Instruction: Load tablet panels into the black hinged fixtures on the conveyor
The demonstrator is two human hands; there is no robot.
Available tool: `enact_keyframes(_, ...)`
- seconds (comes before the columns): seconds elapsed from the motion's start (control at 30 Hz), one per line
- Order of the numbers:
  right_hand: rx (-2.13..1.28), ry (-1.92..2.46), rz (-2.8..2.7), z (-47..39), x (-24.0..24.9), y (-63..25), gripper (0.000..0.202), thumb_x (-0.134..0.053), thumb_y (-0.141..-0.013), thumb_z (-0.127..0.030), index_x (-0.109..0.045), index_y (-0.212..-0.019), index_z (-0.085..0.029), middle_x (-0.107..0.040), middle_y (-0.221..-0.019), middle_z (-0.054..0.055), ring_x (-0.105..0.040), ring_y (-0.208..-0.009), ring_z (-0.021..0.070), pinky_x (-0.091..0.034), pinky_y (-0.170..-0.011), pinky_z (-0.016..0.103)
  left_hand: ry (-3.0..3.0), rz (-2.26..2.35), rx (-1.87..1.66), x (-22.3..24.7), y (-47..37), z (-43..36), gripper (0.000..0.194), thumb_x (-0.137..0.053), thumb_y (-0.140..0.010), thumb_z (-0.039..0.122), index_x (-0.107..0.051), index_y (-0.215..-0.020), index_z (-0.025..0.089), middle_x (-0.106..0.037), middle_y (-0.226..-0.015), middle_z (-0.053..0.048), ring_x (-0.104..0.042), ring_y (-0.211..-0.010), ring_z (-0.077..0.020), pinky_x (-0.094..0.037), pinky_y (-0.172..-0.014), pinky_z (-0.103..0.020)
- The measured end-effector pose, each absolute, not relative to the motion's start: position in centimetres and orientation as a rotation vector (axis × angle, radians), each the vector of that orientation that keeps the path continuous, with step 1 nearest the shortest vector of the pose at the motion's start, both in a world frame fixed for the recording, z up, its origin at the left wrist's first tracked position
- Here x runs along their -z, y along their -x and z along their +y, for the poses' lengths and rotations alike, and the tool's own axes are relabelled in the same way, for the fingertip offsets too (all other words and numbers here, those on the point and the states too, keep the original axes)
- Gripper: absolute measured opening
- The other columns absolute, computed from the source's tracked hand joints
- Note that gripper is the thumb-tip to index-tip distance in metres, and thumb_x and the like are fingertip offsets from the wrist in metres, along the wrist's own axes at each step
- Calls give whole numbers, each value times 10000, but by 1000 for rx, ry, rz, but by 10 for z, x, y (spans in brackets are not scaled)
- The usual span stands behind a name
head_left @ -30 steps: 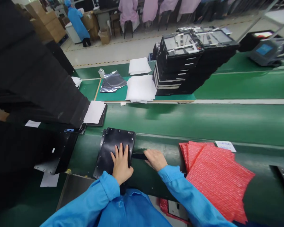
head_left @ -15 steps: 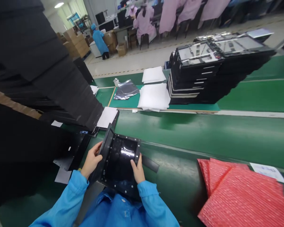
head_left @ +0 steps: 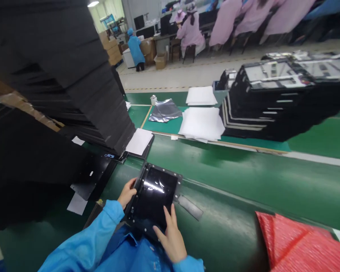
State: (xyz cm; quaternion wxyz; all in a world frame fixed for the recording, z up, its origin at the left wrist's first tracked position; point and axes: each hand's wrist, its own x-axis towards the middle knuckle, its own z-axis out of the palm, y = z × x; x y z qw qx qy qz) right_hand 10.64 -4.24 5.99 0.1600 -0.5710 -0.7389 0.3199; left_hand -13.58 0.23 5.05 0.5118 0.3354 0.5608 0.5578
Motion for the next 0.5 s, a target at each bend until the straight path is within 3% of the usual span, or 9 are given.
enact_keyframes(0.1,-1214,1506,-1718,-19,-61,-111,671,-242,-890,-592,-307,-1419,-184,-566,-1237,157,-621,-639,185,-551,-634,370,-874,1369,-1321,-47,132,6,602,-481,-562,124,-561,-1159,106,-650,-1142,-94,-574,-1109,-240,-397,-1032,-375)
enact_keyframes(0.17,-1265,1467,-1680,-1,-68,-109,732,-74,-893,-616,-423,-1348,-162,-658,-1023,138,-646,-711,220,-552,-647,379,-911,1373,-1306,-42,128,9,601,-488,-605,117,-537,-1204,98,-628,-1187,-106,-558,-1137,-236,-381,-1049,-377)
enact_keyframes(0.2,-1217,1481,-1720,7,-73,-105,743,-88,-885,-637,-490,-1290,-163,-670,-985,134,-655,-776,242,-551,-683,393,-928,1369,-1299,-39,128,10,607,-492,-621,113,-523,-1227,91,-607,-1222,-116,-544,-1160,-236,-369,-1060,-375)
enact_keyframes(0.33,-853,1619,-1851,14,-104,-74,615,-477,-729,-723,-651,-1010,-205,-692,-991,103,-626,-970,304,-513,-852,410,-1023,1227,-1288,-16,146,16,627,-555,-669,147,-484,-1290,100,-531,-1327,-133,-488,-1235,-235,-340,-1089,-367)
enact_keyframes(0.5,-665,1740,-1804,-4,-143,-20,514,-545,-683,-705,-672,-777,-216,-692,-793,74,-642,-787,273,-545,-696,326,-1000,1242,-1241,23,213,17,554,-573,-754,325,-520,-1259,105,-543,-1312,-156,-470,-1256,-282,-316,-1095,-454)
